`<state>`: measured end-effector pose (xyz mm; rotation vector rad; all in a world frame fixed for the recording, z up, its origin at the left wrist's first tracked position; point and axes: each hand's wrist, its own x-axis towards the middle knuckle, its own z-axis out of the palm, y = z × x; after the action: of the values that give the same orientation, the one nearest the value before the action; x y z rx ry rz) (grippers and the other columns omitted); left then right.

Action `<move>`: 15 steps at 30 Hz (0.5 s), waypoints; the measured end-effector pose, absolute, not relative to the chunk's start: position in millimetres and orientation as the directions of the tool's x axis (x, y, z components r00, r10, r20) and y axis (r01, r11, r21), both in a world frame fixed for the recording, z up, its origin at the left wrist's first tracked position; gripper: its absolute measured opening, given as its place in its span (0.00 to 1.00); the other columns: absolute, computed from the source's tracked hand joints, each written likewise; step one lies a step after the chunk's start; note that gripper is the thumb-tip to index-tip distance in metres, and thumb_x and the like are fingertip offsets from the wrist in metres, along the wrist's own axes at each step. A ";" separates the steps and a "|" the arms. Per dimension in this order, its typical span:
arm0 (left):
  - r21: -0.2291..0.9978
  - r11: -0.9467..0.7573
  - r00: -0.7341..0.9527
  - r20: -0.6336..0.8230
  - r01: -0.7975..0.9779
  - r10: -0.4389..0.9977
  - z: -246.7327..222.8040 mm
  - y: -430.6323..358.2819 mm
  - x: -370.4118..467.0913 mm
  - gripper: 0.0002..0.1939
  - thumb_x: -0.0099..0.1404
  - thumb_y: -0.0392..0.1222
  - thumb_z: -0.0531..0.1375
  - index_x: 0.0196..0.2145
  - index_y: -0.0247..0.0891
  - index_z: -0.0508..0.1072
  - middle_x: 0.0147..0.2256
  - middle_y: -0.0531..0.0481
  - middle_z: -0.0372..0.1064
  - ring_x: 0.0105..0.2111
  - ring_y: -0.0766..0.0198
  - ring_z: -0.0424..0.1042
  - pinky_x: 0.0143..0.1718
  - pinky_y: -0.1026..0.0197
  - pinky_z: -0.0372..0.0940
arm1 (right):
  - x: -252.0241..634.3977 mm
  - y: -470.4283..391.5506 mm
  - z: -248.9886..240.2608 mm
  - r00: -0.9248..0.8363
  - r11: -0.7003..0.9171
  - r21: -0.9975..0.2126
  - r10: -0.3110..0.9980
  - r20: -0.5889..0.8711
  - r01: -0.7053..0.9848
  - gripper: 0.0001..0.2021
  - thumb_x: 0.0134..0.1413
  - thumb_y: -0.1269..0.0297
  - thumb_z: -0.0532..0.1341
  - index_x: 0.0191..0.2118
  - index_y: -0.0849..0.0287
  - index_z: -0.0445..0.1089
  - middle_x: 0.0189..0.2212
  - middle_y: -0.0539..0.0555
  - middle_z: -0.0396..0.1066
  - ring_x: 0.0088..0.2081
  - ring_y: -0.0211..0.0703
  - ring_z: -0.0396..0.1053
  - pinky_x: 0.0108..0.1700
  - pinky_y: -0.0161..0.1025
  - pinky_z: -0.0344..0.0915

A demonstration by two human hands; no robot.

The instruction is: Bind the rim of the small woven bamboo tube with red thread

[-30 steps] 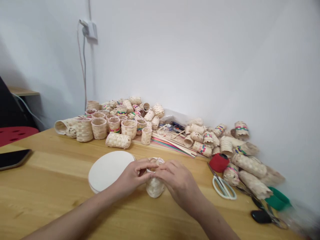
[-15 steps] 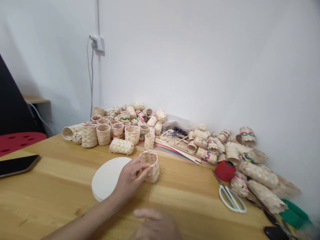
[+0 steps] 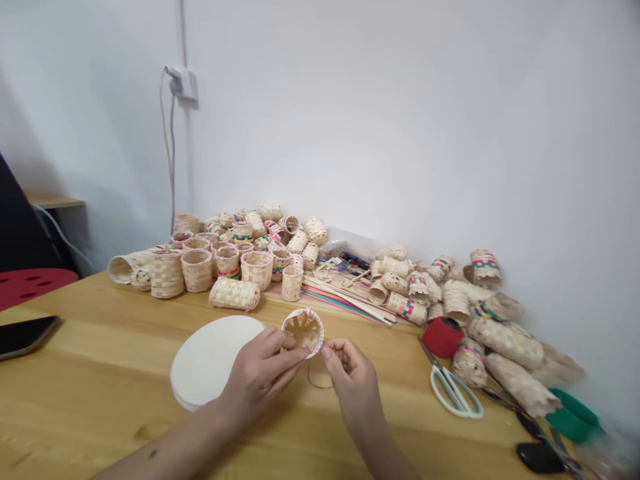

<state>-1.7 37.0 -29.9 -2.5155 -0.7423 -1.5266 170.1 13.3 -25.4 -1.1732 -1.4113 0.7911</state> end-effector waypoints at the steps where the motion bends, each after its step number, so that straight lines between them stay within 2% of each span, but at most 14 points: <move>1: 0.170 -0.875 0.378 0.852 0.454 0.362 -30.3 36.9 -1.4 0.09 0.65 0.30 0.58 0.40 0.38 0.76 0.30 0.48 0.68 0.28 0.64 0.63 0.28 0.64 0.57 | 171.1 10.8 -25.8 0.067 0.316 -0.912 0.937 0.343 0.262 0.13 0.55 0.55 0.56 0.29 0.60 0.66 0.18 0.43 0.54 0.19 0.33 0.52 0.21 0.30 0.50; 3: 0.228 -0.867 0.362 0.840 0.443 0.405 -30.5 36.3 -0.6 0.08 0.66 0.32 0.57 0.39 0.37 0.76 0.30 0.47 0.68 0.29 0.64 0.65 0.29 0.64 0.59 | 173.0 5.9 -26.9 0.022 0.412 -0.817 0.888 0.459 0.404 0.10 0.57 0.60 0.55 0.30 0.59 0.67 0.18 0.44 0.55 0.19 0.33 0.53 0.22 0.30 0.51; 6: 0.330 -0.838 0.322 0.812 0.434 0.486 -31.4 35.2 1.1 0.09 0.67 0.34 0.56 0.43 0.37 0.75 0.31 0.47 0.69 0.31 0.63 0.68 0.32 0.64 0.63 | 173.5 0.0 -29.8 -0.152 0.612 -0.490 0.707 0.691 0.621 0.08 0.59 0.68 0.54 0.32 0.59 0.68 0.20 0.46 0.62 0.21 0.35 0.58 0.26 0.32 0.54; 8: 0.373 -0.820 0.314 0.790 0.434 0.526 -32.8 34.8 2.0 0.12 0.67 0.35 0.56 0.47 0.37 0.74 0.31 0.47 0.69 0.31 0.62 0.68 0.32 0.63 0.63 | 172.4 -2.3 -32.2 -0.227 0.664 -0.334 0.610 0.759 0.668 0.08 0.60 0.71 0.54 0.32 0.59 0.69 0.22 0.49 0.66 0.23 0.36 0.61 0.28 0.33 0.55; 10: 0.419 -0.801 0.310 0.765 0.428 0.565 -34.1 34.7 2.5 0.13 0.67 0.35 0.56 0.47 0.39 0.75 0.30 0.48 0.68 0.30 0.63 0.68 0.31 0.64 0.63 | 171.2 -3.3 -34.8 -0.214 0.648 -0.331 0.615 0.759 0.686 0.08 0.60 0.70 0.53 0.33 0.58 0.69 0.22 0.49 0.68 0.23 0.37 0.63 0.29 0.33 0.56; 15: 0.585 -0.735 0.206 0.717 0.342 0.666 -30.8 35.9 1.3 0.12 0.67 0.36 0.56 0.43 0.40 0.77 0.30 0.49 0.68 0.29 0.64 0.68 0.30 0.66 0.63 | 171.7 -1.9 -41.5 -0.039 0.420 -0.570 0.827 0.561 0.706 0.09 0.59 0.62 0.57 0.42 0.58 0.70 0.16 0.43 0.61 0.17 0.36 0.61 0.22 0.31 0.53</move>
<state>1.3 35.9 -30.8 -2.6546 -1.1539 -1.8680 171.7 -1.9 -41.5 -1.3252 -1.7806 0.1703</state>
